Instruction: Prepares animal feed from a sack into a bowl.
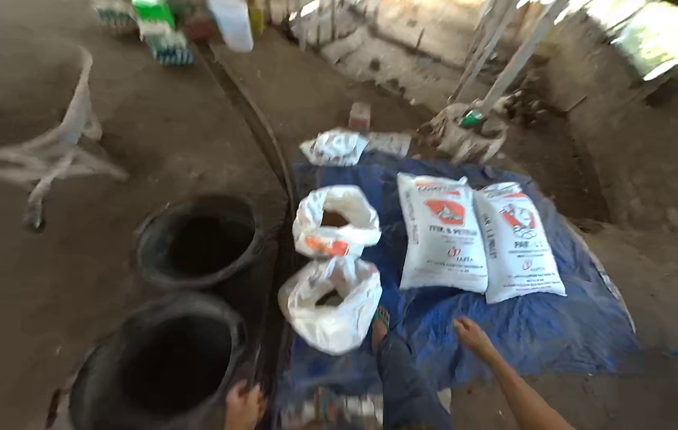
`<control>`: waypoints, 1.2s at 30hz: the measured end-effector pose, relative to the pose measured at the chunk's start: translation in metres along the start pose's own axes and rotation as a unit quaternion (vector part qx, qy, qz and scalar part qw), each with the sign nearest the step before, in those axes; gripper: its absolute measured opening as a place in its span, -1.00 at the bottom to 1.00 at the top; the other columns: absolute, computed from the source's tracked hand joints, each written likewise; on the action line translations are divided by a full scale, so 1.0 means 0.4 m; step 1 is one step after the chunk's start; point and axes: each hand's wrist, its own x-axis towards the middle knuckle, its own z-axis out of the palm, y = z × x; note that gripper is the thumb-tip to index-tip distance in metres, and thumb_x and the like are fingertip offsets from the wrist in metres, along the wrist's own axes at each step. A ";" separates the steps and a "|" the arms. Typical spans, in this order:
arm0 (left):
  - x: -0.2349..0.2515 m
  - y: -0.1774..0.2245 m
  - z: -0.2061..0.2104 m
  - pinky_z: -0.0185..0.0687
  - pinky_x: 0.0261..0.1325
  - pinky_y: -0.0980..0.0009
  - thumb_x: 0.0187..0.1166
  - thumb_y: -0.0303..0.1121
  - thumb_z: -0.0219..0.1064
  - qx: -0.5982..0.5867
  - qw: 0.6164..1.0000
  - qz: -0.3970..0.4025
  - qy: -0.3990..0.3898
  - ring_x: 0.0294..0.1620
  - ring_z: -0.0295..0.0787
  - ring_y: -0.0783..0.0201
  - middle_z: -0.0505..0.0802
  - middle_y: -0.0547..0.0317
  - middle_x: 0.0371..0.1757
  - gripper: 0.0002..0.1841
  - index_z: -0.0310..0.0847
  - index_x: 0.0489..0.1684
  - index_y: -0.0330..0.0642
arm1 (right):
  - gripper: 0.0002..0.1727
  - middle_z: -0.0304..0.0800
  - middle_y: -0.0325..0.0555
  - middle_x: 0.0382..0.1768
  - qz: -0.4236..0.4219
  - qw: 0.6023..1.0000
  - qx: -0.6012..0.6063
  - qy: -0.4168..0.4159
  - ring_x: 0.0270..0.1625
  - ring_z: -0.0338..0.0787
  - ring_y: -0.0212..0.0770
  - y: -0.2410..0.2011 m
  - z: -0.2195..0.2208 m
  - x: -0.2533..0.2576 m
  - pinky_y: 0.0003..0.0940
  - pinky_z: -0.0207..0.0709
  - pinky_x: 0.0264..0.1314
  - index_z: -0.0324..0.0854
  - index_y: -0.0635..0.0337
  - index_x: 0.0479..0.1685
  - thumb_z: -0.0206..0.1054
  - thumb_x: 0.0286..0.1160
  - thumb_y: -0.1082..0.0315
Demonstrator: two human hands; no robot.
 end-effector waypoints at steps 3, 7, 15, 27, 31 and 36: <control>-0.064 0.002 0.082 0.77 -0.05 -0.02 0.76 -0.20 0.24 0.021 0.997 -0.071 0.010 -0.13 0.82 -0.06 0.77 -0.34 0.13 -0.35 0.08 0.78 -0.14 | -0.47 0.66 0.28 0.40 -0.036 0.994 -0.068 -0.084 0.25 0.81 0.16 -0.164 0.039 0.117 0.14 0.68 0.31 0.39 0.25 0.63 -0.02 0.89 0.10; 0.003 0.085 0.221 0.70 0.16 -0.10 0.72 -0.08 0.30 0.027 0.994 -0.109 -0.001 0.15 0.78 -0.14 0.71 -0.34 0.31 -0.25 0.01 0.82 -0.13 | -0.49 0.70 0.24 0.33 -0.072 0.982 -0.082 -0.153 0.21 0.83 0.07 -0.312 0.178 0.354 0.04 0.70 0.26 0.46 0.28 0.55 0.00 0.87 0.10; 0.397 0.146 0.470 0.15 0.70 -0.31 0.29 0.23 0.59 0.170 0.982 -0.050 0.061 0.77 0.11 -0.42 0.22 -0.50 0.76 0.16 0.05 0.81 -0.31 | -0.18 0.52 0.39 0.49 -0.167 0.946 -0.233 -0.153 0.50 0.57 0.37 -0.372 0.555 0.719 0.40 0.48 0.42 0.41 0.27 0.58 0.33 0.56 -0.23; 0.888 -0.002 0.689 0.59 0.10 -0.42 0.51 -0.07 0.44 0.394 0.917 0.041 -0.030 0.14 0.75 -0.42 0.78 -0.47 0.06 -0.42 0.55 0.26 -0.45 | 0.57 0.48 0.51 0.49 -0.206 0.830 -0.483 -0.185 0.49 0.52 0.53 -0.267 0.913 1.118 0.54 0.38 0.41 -0.24 -0.04 0.93 0.55 -0.18 -0.62; 0.853 -0.112 0.646 0.52 -0.41 0.14 0.70 -0.06 0.27 0.099 0.983 0.130 -0.078 -0.50 0.56 0.18 0.68 0.03 -0.42 -0.64 0.66 -0.08 -0.23 | 0.21 0.51 0.63 0.33 -0.268 0.839 -0.442 -0.172 0.31 0.58 0.63 -0.236 0.929 1.124 0.62 0.45 0.17 -0.04 0.22 0.82 0.70 0.11 0.16; 0.637 -0.136 0.558 0.73 -0.40 0.47 0.66 -0.24 0.25 -0.199 0.960 0.170 -0.103 -0.42 0.76 0.49 0.83 0.35 -0.29 -0.81 0.63 0.12 0.03 | -0.02 0.72 0.49 0.02 -0.322 0.841 -0.418 -0.122 0.06 0.75 0.53 -0.253 0.856 0.975 0.57 0.53 -0.02 -0.03 0.03 0.84 0.44 0.34 0.40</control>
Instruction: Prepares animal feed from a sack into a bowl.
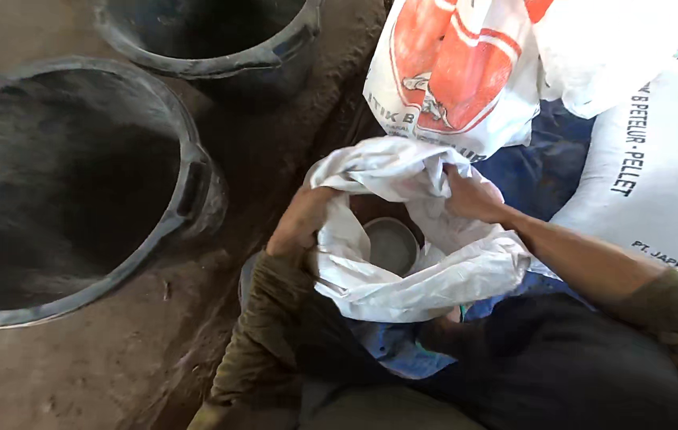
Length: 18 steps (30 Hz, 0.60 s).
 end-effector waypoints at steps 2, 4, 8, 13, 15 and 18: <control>-0.060 0.042 -0.028 0.73 -0.47 0.49 0.65 -0.28 0.21 -0.059 0.997 0.027 0.049 -0.46 0.77 0.51 0.83 0.37 -0.34 -0.85 0.61 0.05 0.06 | -0.18 0.72 0.50 0.00 -0.016 0.998 -0.009 0.059 0.05 0.73 0.57 -0.046 -0.095 -0.075 0.60 0.49 -0.03 0.16 0.05 0.78 0.36 0.42 0.42; -0.096 0.083 -0.055 0.74 -0.46 0.49 0.68 -0.31 0.12 -0.095 0.990 0.069 0.079 -0.46 0.78 0.52 0.83 0.40 -0.37 -0.85 0.61 -0.03 0.08 | -0.38 0.71 0.52 -0.14 -0.044 0.990 -0.044 0.127 -0.03 0.73 0.59 -0.091 -0.185 -0.131 0.58 0.48 -0.11 0.34 0.20 0.57 0.32 0.44 0.46; -0.170 0.151 -0.058 0.76 -0.39 0.50 0.69 -0.32 0.04 -0.127 0.978 0.151 0.065 -0.42 0.80 0.53 0.85 0.42 -0.35 -0.80 0.62 -0.10 0.09 | -0.45 0.68 0.66 -0.08 -0.077 0.966 -0.081 0.235 0.03 0.69 0.73 -0.149 -0.291 -0.207 0.65 0.41 -0.08 0.45 0.28 0.49 0.29 0.42 0.53; -0.297 0.253 -0.017 0.82 -0.20 0.56 0.64 -0.48 0.03 -0.158 0.933 0.320 -0.034 -0.27 0.84 0.56 0.90 0.41 -0.26 -0.72 0.72 -0.15 0.03 | -0.45 0.63 0.76 0.05 -0.105 0.915 -0.065 0.383 0.16 0.63 0.78 -0.167 -0.396 -0.315 0.69 0.34 0.06 0.42 0.40 0.52 0.20 0.50 0.45; -0.316 0.255 -0.012 0.83 -0.11 0.58 0.53 -0.56 0.08 -0.151 0.916 0.363 -0.076 -0.21 0.86 0.57 0.91 0.42 -0.23 -0.71 0.71 -0.15 0.04 | -0.48 0.66 0.70 0.09 -0.114 0.895 -0.070 0.425 0.19 0.67 0.71 -0.139 -0.382 -0.344 0.64 0.38 0.14 0.44 0.44 0.45 0.17 0.55 0.31; -0.304 0.217 -0.021 0.83 -0.23 0.57 0.54 -0.51 0.13 -0.127 0.947 0.273 -0.114 -0.29 0.85 0.59 0.92 0.45 -0.26 -0.72 0.74 -0.12 0.10 | -0.47 0.63 0.78 0.01 -0.105 0.926 -0.087 0.353 0.09 0.64 0.81 -0.109 -0.341 -0.374 0.73 0.34 0.04 0.38 0.53 0.46 0.24 0.54 0.41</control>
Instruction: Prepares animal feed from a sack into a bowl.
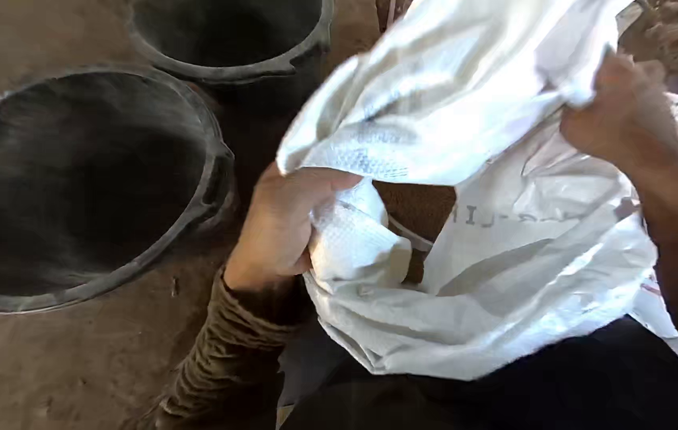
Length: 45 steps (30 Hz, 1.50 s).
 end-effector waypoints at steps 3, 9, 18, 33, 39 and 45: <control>-0.010 -0.075 -0.049 0.79 -0.44 0.49 0.59 -0.39 0.10 0.016 0.984 -0.158 0.081 -0.46 0.81 0.52 0.86 0.38 -0.38 -0.81 0.66 -0.11 0.07 | -0.40 0.62 0.59 0.07 -0.026 0.988 -0.061 -0.142 0.09 0.66 0.68 -0.020 -0.008 -0.075 0.66 0.45 -0.06 0.44 0.41 0.40 0.47 0.50 0.20; -0.034 -0.139 -0.111 0.75 -0.50 0.46 0.62 -0.35 0.07 -0.017 0.959 -0.229 0.166 -0.50 0.79 0.46 0.83 0.30 -0.44 -0.82 0.63 -0.17 0.02 | -0.74 0.80 0.01 -0.05 -0.321 0.899 0.001 -0.298 0.08 0.81 0.03 -0.285 0.090 -0.185 0.00 0.70 0.06 0.78 0.16 -0.06 0.26 0.66 0.20; -0.093 -0.140 -0.167 0.90 -0.13 0.35 0.84 -0.17 0.05 -0.039 0.962 -0.227 0.146 -0.18 0.91 0.37 0.92 0.22 -0.14 -0.68 0.61 0.27 -0.10 | -0.51 0.64 0.49 0.38 -0.112 0.915 -0.010 -0.388 0.51 0.54 0.53 -0.235 0.387 -0.189 0.52 0.09 0.66 0.62 0.48 0.37 0.41 0.56 0.31; -0.086 -0.171 -0.007 0.81 0.12 0.34 0.90 -0.22 -0.13 -0.143 0.967 -0.210 -0.028 -0.03 0.85 0.41 0.90 0.25 -0.05 -0.66 0.51 0.31 -0.12 | -0.41 0.71 0.53 0.23 0.055 0.876 -0.021 -0.479 0.36 0.66 0.50 -0.046 0.374 -0.162 0.57 0.37 0.41 0.69 0.47 0.24 0.44 0.56 0.04; -0.093 -0.183 -0.051 0.83 0.10 0.35 0.90 -0.20 -0.13 -0.110 0.975 -0.193 0.024 -0.04 0.86 0.43 0.91 0.24 -0.06 -0.63 0.55 0.31 -0.14 | -0.19 0.69 0.50 0.28 0.010 0.880 0.009 -0.475 0.37 0.64 0.51 -0.168 0.604 -0.137 0.62 0.33 0.39 0.68 0.38 0.31 0.60 0.28 -0.17; -0.092 -0.206 -0.140 0.80 0.13 0.34 0.91 -0.16 -0.16 -0.056 0.978 -0.195 0.048 -0.01 0.83 0.45 0.87 0.22 0.00 -0.59 0.45 0.42 -0.17 | -0.51 0.71 0.50 0.22 0.045 0.869 0.035 -0.492 0.35 0.66 0.50 -0.280 0.646 -0.227 0.63 0.38 0.33 0.69 0.47 0.17 0.41 0.54 0.15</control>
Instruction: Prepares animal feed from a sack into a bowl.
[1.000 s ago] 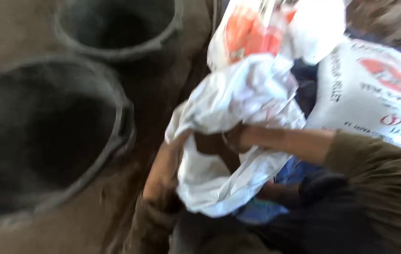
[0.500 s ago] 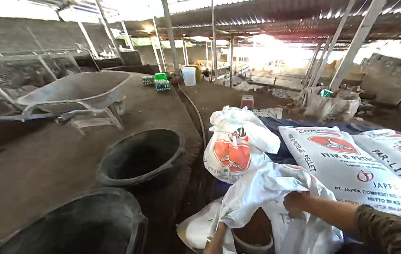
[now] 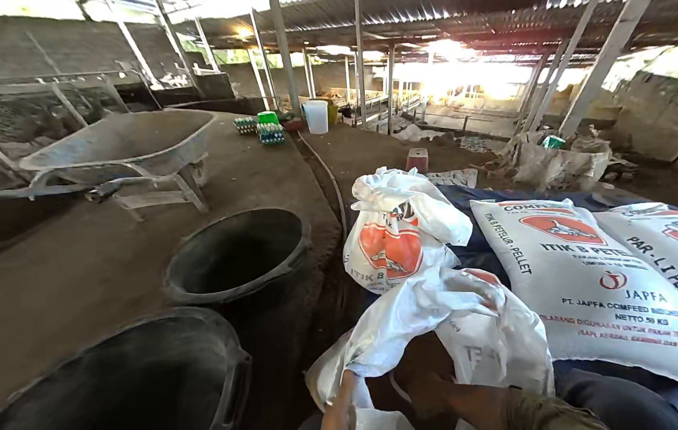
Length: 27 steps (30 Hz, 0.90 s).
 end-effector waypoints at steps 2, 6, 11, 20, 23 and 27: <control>0.016 0.000 -0.020 0.81 0.09 0.33 0.90 -0.14 -0.11 0.035 0.999 0.002 0.018 -0.04 0.82 0.44 0.86 0.20 -0.02 -0.59 0.44 0.45 -0.19 | -0.53 0.70 0.49 0.28 0.028 0.999 -0.022 -0.009 0.40 0.63 0.49 0.004 -0.026 -0.012 0.61 0.34 0.39 0.69 0.46 0.19 0.37 0.57 0.18; 0.026 0.035 -0.044 0.80 0.03 0.31 0.87 -0.13 -0.01 0.078 0.995 -0.013 0.054 -0.11 0.83 0.39 0.85 0.15 -0.10 -0.59 0.49 0.41 -0.23 | -0.50 0.53 0.49 0.50 0.088 0.995 -0.055 -0.002 0.62 0.44 0.46 0.020 -0.114 -0.066 0.48 0.19 0.62 0.59 0.53 0.36 0.13 0.77 0.20; 0.035 0.064 -0.065 0.79 0.03 0.21 0.70 -0.24 0.27 0.219 0.970 0.013 0.107 -0.11 0.84 0.25 0.86 -0.01 -0.07 -0.59 0.54 0.38 -0.31 | -0.44 0.63 0.45 0.40 0.119 0.992 -0.024 0.025 0.53 0.55 0.43 0.075 -0.142 -0.036 0.52 0.35 0.47 0.69 0.49 0.20 0.37 0.54 0.08; 0.085 0.082 -0.026 0.64 0.32 -0.04 0.59 -0.43 0.19 0.428 0.899 0.037 0.087 0.26 0.75 0.01 0.77 -0.15 0.28 -0.49 0.42 0.58 -0.19 | -0.37 0.64 0.23 0.50 0.111 0.979 0.115 0.128 0.60 0.55 0.30 0.141 -0.114 0.010 0.46 0.32 0.56 0.63 0.12 0.48 -0.09 0.82 -0.12; 0.096 0.046 -0.013 0.67 0.22 0.00 0.75 -0.40 0.06 0.383 0.918 0.019 0.102 0.13 0.77 0.02 0.78 -0.19 0.19 -0.57 0.38 0.57 -0.27 | -0.47 0.48 0.33 0.62 0.044 0.979 0.114 0.160 0.70 0.38 0.38 0.163 -0.099 0.024 0.56 0.06 0.64 0.45 0.27 0.63 -0.13 0.93 0.16; 0.093 0.031 -0.013 0.69 0.10 0.10 0.63 -0.31 0.20 0.319 0.944 0.007 0.088 0.03 0.77 0.12 0.79 -0.12 0.09 -0.53 0.41 0.51 -0.27 | -0.32 0.48 0.36 0.60 0.115 0.873 0.354 0.314 0.70 0.41 0.27 0.189 -0.053 0.072 0.32 0.15 0.75 0.40 0.35 0.65 0.16 0.77 -0.02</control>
